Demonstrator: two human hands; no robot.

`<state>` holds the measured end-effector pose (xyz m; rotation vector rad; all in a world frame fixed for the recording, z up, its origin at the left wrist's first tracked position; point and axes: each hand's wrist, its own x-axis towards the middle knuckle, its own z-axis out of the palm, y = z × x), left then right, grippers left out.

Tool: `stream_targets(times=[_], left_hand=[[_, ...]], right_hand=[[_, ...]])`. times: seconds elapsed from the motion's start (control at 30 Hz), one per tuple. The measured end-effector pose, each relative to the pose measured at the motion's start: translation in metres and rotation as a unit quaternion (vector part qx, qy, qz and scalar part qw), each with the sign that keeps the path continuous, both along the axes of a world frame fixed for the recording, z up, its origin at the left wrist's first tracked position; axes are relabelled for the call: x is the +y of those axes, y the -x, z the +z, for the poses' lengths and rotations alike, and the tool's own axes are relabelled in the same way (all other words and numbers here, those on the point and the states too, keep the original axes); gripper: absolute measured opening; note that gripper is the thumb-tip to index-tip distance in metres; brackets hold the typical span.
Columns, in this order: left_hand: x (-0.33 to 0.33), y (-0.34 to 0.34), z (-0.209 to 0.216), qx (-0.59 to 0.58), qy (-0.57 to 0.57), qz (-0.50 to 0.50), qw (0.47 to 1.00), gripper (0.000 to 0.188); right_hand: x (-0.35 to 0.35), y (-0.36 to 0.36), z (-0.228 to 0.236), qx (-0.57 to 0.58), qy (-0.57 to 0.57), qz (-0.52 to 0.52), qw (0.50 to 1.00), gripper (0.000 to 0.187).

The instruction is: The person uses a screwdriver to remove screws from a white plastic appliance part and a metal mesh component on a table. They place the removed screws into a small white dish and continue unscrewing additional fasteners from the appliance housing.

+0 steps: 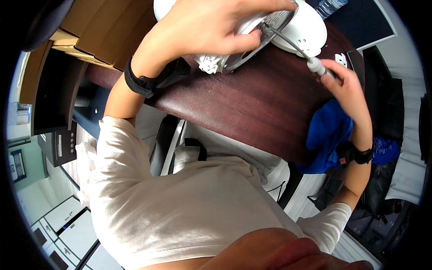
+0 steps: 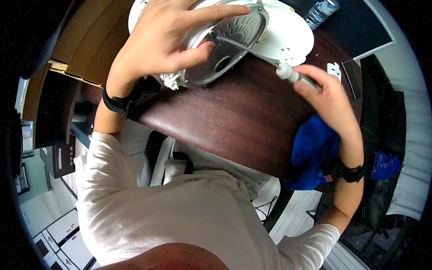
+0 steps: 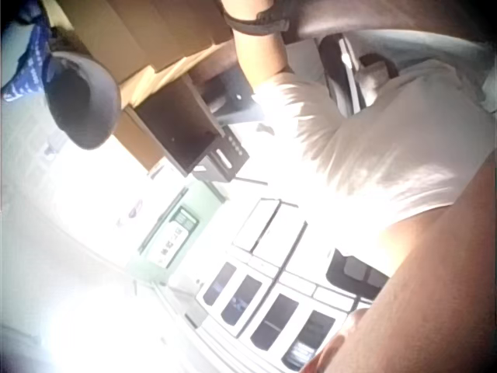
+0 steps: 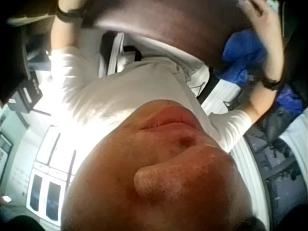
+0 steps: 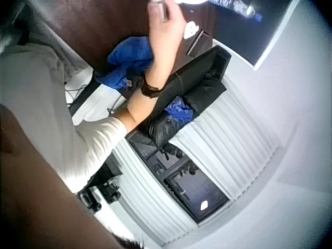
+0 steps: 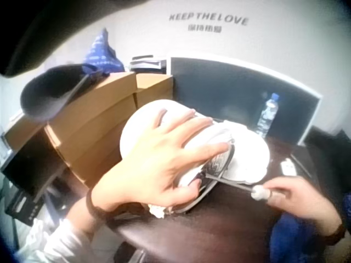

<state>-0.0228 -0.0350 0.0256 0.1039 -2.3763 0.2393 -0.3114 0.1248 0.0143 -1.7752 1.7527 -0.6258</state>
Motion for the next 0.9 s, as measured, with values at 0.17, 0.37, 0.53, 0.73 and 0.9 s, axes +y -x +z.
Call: stream_targets(times=[0.17,0.37,0.53,0.73,0.9], left_hand=[[-0.001,0.005,0.005,-0.018,0.022,0.017,0.999,0.062],[-0.001,0.004,0.003,-0.026,0.025,0.053,0.998,0.058],[-0.003,0.008,0.0,-0.018,-0.002,0.055,0.998,0.057],[0.01,0.021,-0.002,0.004,0.027,0.114,0.993,0.055],[0.014,0.024,-0.007,0.015,0.035,0.159,0.987,0.056]], right_hand=[[-0.023,0.019,0.028,0.087,0.096,0.02,0.991,0.033],[-0.029,0.008,0.08,0.286,0.246,0.101,0.92,0.028],[0.013,-0.023,0.114,0.533,0.356,0.09,0.762,0.037],[0.063,-0.071,0.114,0.628,0.378,0.13,0.667,0.039],[0.063,-0.067,0.082,0.54,0.434,0.101,0.714,0.034]])
